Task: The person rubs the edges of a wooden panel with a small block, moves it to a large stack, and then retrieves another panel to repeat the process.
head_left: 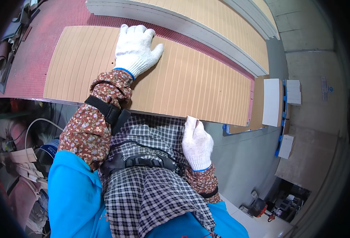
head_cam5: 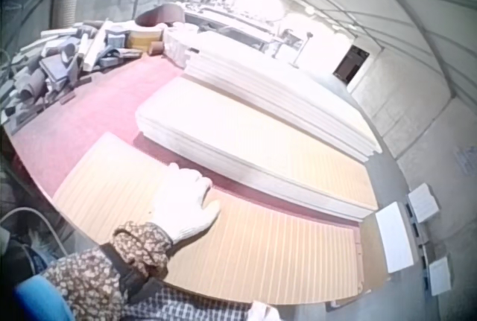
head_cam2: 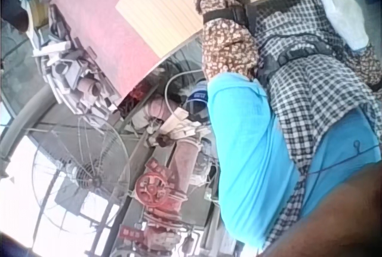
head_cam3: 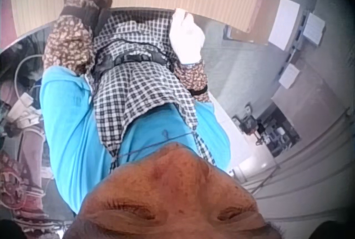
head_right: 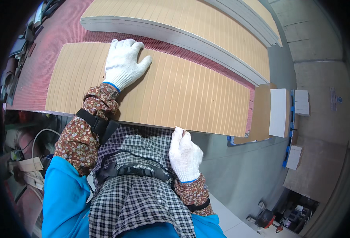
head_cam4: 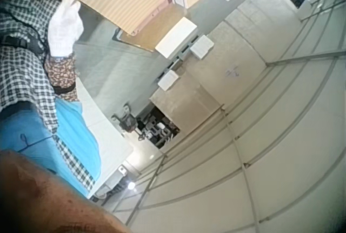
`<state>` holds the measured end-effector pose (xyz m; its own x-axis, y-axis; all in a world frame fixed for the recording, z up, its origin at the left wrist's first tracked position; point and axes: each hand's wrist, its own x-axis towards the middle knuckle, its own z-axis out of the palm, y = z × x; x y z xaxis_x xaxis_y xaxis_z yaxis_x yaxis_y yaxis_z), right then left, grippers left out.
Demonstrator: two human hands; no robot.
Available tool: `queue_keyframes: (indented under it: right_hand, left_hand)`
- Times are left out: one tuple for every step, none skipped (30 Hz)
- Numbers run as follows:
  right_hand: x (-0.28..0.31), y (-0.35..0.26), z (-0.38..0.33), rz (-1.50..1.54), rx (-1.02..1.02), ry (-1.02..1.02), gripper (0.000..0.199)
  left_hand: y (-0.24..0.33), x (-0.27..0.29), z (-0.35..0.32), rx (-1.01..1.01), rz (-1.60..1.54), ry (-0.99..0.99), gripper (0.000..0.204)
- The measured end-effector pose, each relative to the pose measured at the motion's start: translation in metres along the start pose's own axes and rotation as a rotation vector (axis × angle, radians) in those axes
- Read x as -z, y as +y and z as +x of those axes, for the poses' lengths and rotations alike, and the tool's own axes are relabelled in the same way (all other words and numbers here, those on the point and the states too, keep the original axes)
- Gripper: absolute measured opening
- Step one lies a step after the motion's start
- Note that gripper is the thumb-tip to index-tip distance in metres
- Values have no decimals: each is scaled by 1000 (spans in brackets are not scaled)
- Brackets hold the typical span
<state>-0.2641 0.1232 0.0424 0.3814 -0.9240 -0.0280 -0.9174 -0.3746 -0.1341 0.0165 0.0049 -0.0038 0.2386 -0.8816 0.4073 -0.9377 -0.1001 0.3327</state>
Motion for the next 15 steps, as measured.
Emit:
queue_keyframes:
  right_hand:
    - [-1,-1,1,43,-56,-43,27]
    - [-2,-2,1,86,-112,-87,27]
    - [-1,-3,2,86,-110,-88,27]
    - [1,-5,3,26,-53,-80,27]
    - [2,-6,5,-34,4,-72,27]
    - [1,-5,5,-33,4,-76,27]
    - [1,-4,7,-103,72,-41,27]
    - [0,-2,10,-172,141,-6,27]
    - [2,-2,15,-173,141,-10,27]
    - [4,-3,25,-159,121,-50,27]
    - [5,-2,35,-144,102,-92,27]
    - [4,0,46,-146,100,-93,27]
    - [3,4,58,-225,156,-37,27]
    - [1,7,71,-304,214,20,26]
    - [-2,11,87,-285,220,44,27]
  left_hand:
    - [0,0,0,0,-2,-1,45]
    - [1,-1,-1,1,0,1,45]
    - [0,-1,-1,4,4,4,45]
    - [-1,-2,-1,6,5,3,45]
    - [-1,-3,-1,2,6,17,45]
    - [0,-3,-1,-3,6,28,45]
    - [-1,-2,-1,-1,7,24,45]
    - [-1,-1,-1,13,1,2,45]
    - [-1,0,-1,24,-8,-20,45]
    - [-1,-1,-1,27,-8,-23,45]
    - [0,-1,-2,28,-8,-16,45]
    - [1,-2,-1,25,-13,-7,45]
    - [3,-1,0,27,-13,-7,45]
    - [3,0,0,30,-10,-13,46]
    - [4,1,0,33,-6,-20,46]
